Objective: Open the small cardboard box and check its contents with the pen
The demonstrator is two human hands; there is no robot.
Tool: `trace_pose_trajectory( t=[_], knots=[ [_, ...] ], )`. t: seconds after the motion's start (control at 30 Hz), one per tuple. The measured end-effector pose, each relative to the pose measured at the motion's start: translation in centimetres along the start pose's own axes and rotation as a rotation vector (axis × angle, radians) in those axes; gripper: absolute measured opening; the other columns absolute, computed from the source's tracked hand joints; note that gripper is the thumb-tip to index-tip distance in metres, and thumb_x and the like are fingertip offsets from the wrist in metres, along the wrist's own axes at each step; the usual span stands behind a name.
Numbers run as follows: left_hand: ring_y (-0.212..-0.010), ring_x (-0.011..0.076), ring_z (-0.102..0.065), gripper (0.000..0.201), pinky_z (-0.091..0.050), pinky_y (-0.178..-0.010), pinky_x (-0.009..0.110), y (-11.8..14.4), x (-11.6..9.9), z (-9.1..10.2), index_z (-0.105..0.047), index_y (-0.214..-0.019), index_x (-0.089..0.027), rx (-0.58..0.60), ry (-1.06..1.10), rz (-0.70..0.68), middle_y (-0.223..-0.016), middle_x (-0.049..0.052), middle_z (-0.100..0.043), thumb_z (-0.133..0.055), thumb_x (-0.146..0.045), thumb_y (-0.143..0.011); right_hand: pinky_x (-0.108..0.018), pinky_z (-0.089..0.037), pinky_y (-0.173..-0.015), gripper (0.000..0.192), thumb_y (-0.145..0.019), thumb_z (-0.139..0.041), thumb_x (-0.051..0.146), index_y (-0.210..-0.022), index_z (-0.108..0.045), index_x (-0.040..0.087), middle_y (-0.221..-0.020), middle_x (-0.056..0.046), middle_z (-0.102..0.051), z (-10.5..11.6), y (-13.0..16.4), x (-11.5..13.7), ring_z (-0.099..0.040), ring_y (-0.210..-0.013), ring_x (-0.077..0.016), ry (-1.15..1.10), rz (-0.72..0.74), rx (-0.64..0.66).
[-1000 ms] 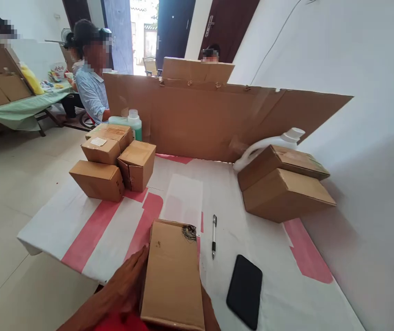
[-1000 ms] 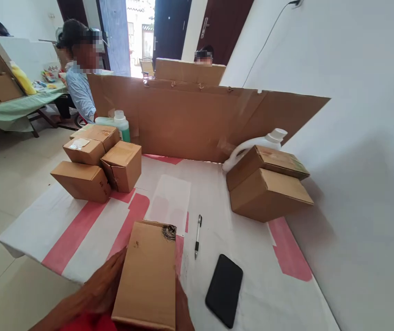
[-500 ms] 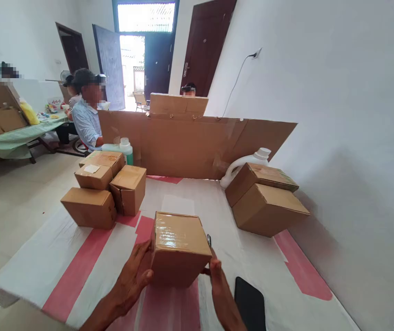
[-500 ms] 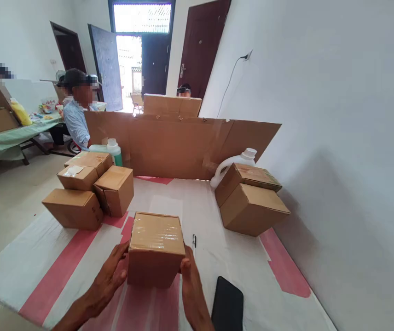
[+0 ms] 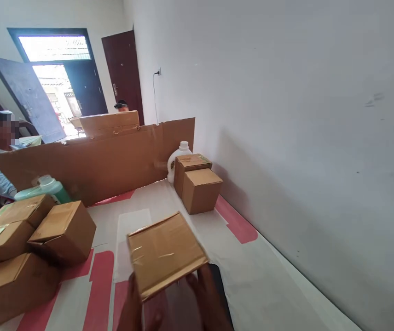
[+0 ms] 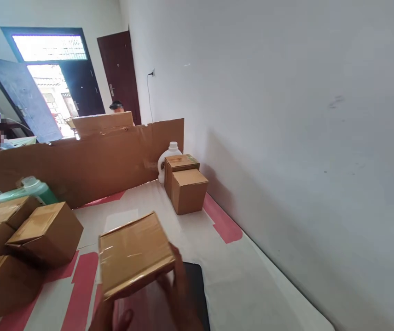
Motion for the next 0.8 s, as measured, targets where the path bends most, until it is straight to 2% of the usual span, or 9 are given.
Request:
trace_pose_trajectory(
  t=[0.07,0.13,0.2,0.3,0.4,0.47,0.57,0.67,0.8],
  knots=[
    [-0.156,0.0394,-0.021,0.085,-0.036,-0.119,0.065,-3.5,-2.8,-3.7,0.000,-0.165,-0.029,0.116,0.147,-0.082,-0.169,0.012,-0.026,-0.047,-0.055,-0.099,-0.051,-0.032,-0.120,0.085,-0.073,-0.073,0.072,-0.143,-0.057,0.027,-0.145,-0.010,-0.061,5.5,-2.3,1.3,-0.042,-0.145,-0.0372,0.062,0.077,-0.135],
    [-0.158,0.0356,-0.013,0.088,-0.029,-0.124,0.060,-7.1,-5.5,-7.9,0.008,-0.164,-0.026,0.258,0.294,-0.130,-0.172,0.014,-0.010,-0.045,-0.055,-0.101,-0.050,-0.034,-0.119,0.085,-0.076,-0.068,0.075,-0.141,-0.058,0.022,-0.145,-0.013,-0.061,10.4,-4.8,2.1,-0.044,-0.142,-0.0374,0.087,0.126,-0.220],
    [-0.158,0.0329,-0.014,0.089,-0.025,-0.126,0.056,-10.7,-7.7,-11.7,0.012,-0.163,-0.024,0.359,0.388,-0.153,-0.172,0.016,-0.007,-0.044,-0.055,-0.102,-0.050,-0.035,-0.117,0.086,-0.078,-0.064,0.077,-0.140,-0.058,0.018,-0.145,-0.017,-0.060,14.0,-7.6,2.6,-0.046,-0.140,-0.0376,0.116,0.159,-0.260],
    [-0.157,0.0337,-0.018,0.094,-0.023,-0.127,0.055,-15.4,-9.2,-16.4,0.011,-0.163,-0.018,0.445,0.421,-0.163,-0.168,0.021,-0.012,-0.045,-0.058,-0.100,-0.049,-0.036,-0.115,0.089,-0.080,-0.057,0.080,-0.141,-0.056,0.015,-0.146,-0.019,-0.059,17.4,-11.9,2.3,-0.047,-0.139,-0.0380,0.177,0.146,-0.289],
    [-0.156,0.0367,-0.018,0.098,-0.022,-0.127,0.056,-18.6,-8.5,-19.2,0.007,-0.164,-0.015,0.454,0.407,-0.125,-0.166,0.024,-0.016,-0.047,-0.062,-0.098,-0.048,-0.037,-0.113,0.091,-0.079,-0.056,0.081,-0.140,-0.056,0.013,-0.144,-0.020,-0.060,18.8,-15.3,1.2,-0.048,-0.138,-0.0383,0.220,0.106,-0.302],
    [-0.157,0.0368,-0.017,0.096,-0.021,-0.127,0.055,-20.0,-7.6,-19.9,0.004,-0.164,-0.015,0.417,0.401,-0.107,-0.167,0.023,-0.015,-0.047,-0.063,-0.097,-0.045,-0.040,-0.110,0.086,-0.080,-0.057,0.079,-0.138,-0.058,0.016,-0.143,-0.018,-0.061,19.1,-16.4,0.5,-0.050,-0.136,-0.0362,0.226,0.101,-0.296],
    [-0.157,0.0382,-0.013,0.103,-0.020,-0.127,0.055,-21.5,-5.7,-20.1,0.004,-0.163,-0.015,0.354,0.375,-0.056,-0.168,0.023,-0.012,-0.054,-0.063,-0.094,-0.042,-0.045,-0.106,0.079,-0.082,-0.057,0.076,-0.137,-0.058,0.020,-0.143,-0.014,-0.061,19.3,-16.3,-0.6,-0.053,-0.133,-0.0333,0.242,0.106,-0.301],
    [-0.157,0.0429,-0.002,0.132,-0.012,-0.128,0.059,-23.2,-4.2,-20.3,0.014,-0.161,-0.013,0.336,0.333,-0.056,-0.167,0.026,-0.002,-0.075,-0.064,-0.077,-0.044,-0.043,-0.108,0.083,-0.081,-0.060,0.074,-0.142,-0.052,0.018,-0.144,-0.017,-0.057,19.9,-15.0,-1.7,-0.051,-0.133,-0.0345,0.320,0.120,-0.368],
    [-0.155,0.0477,0.012,0.165,-0.005,-0.126,0.065,-25.5,-3.4,-21.8,0.019,-0.159,-0.011,0.423,0.322,-0.101,-0.167,0.030,0.011,-0.091,-0.067,-0.049,-0.049,-0.036,-0.113,0.084,-0.087,-0.053,0.070,-0.148,-0.044,0.014,-0.150,-0.021,-0.048,20.2,-13.4,-2.4,-0.047,-0.137,-0.0358,0.471,0.157,-0.486]
  ],
)
Point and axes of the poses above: each hand's wrist, its own y-axis away from the middle knuckle, its own z-axis out of the back of the hand, x = y × z, the point moved 10 cm from there along -y, towards the middle knuckle
